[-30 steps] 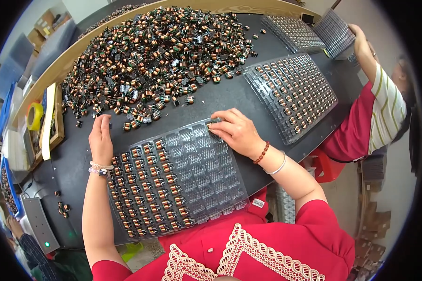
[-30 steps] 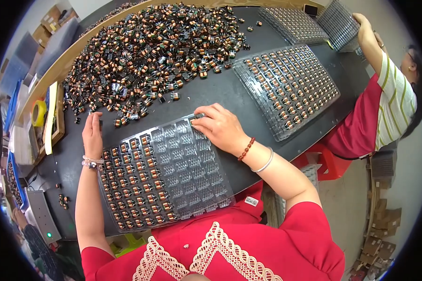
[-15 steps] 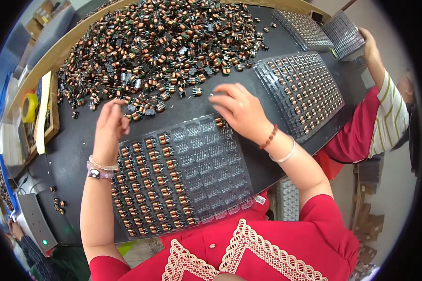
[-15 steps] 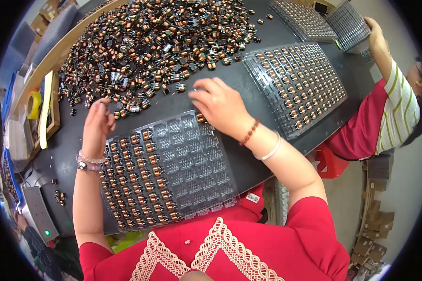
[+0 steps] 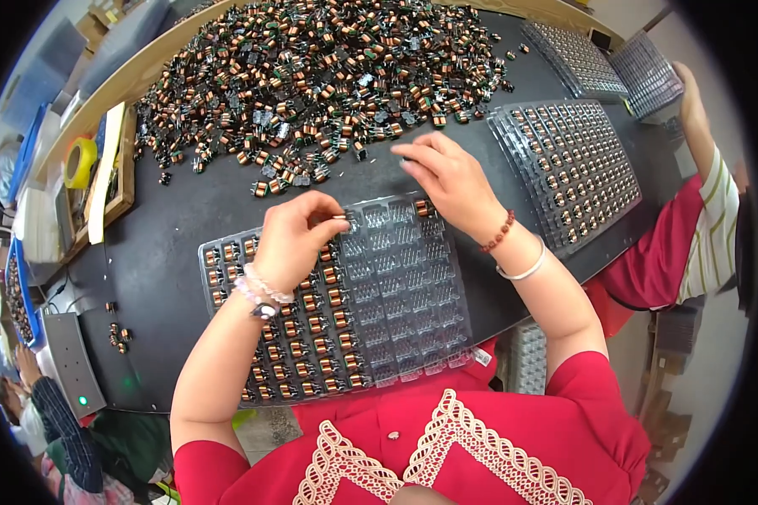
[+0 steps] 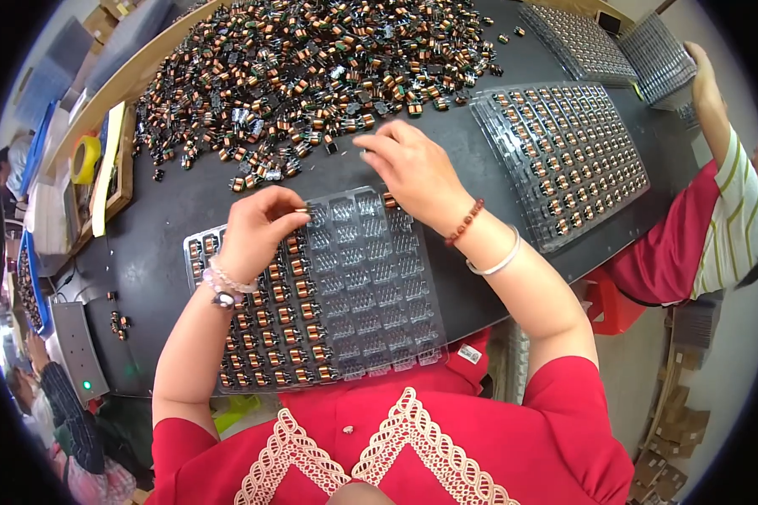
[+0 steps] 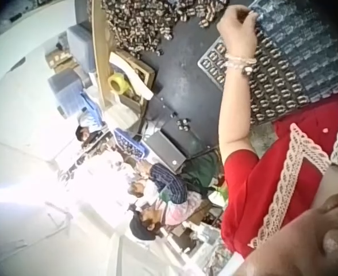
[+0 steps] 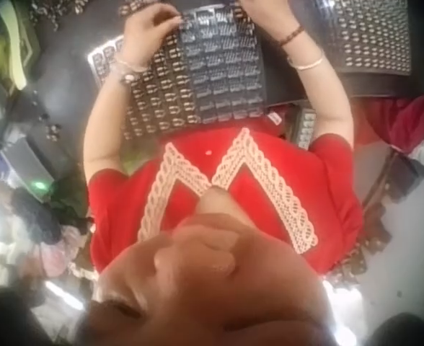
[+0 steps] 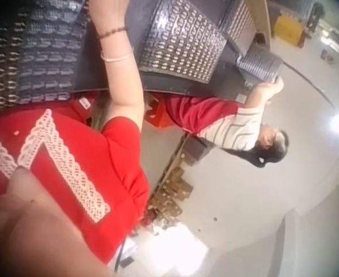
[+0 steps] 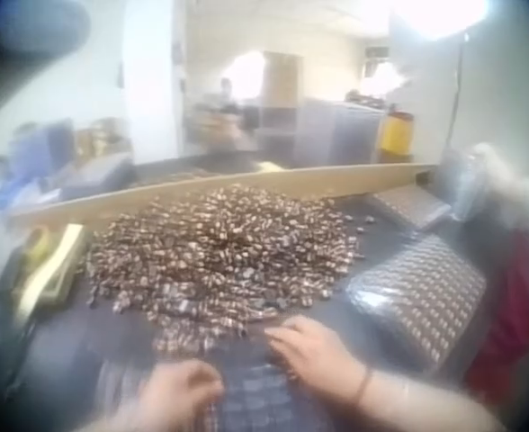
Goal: The person picks up electronic components from a pile on the table and places them one by one into the compartments of a plastic tray by hand.
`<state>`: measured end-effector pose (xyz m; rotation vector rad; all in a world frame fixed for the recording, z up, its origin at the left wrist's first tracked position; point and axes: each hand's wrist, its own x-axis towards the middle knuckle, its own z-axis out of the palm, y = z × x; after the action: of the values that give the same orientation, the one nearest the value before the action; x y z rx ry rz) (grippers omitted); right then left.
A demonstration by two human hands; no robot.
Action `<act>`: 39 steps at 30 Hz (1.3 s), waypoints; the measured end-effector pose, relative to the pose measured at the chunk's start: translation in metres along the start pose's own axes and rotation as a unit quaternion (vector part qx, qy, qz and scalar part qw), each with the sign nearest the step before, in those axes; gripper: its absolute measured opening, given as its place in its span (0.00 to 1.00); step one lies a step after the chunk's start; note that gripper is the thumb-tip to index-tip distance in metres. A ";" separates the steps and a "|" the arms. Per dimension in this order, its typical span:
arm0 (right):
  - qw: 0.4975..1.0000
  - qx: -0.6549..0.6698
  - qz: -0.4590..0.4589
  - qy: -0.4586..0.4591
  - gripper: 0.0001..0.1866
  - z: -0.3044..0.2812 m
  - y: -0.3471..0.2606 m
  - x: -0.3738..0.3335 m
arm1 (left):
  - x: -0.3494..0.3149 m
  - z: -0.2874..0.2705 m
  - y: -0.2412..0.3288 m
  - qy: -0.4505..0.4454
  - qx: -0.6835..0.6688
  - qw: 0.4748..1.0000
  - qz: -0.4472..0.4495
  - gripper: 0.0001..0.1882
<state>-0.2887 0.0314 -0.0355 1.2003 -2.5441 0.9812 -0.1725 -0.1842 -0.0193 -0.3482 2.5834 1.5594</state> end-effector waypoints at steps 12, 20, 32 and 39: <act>0.993 0.111 0.001 0.028 0.08 -0.007 0.000 -0.044 | 0.003 0.024 0.005 0.136 0.331 0.920 0.159 0.05; 0.998 0.054 -0.031 0.007 0.08 -0.013 -0.003 -0.046 | 0.077 0.014 0.013 0.122 0.399 0.815 0.402 0.12; 0.994 0.093 -0.064 -0.001 0.08 0.010 0.000 -0.039 | 0.047 0.013 0.005 0.095 0.160 0.955 0.230 0.10; 0.996 0.027 -0.087 0.005 0.04 0.008 -0.005 -0.028 | 0.010 0.017 0.005 0.035 0.070 0.976 0.205 0.11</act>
<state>-0.2654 0.0417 -0.0506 1.4004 -2.3705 1.0190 -0.1834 -0.1681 -0.0255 0.1576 2.9405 1.4774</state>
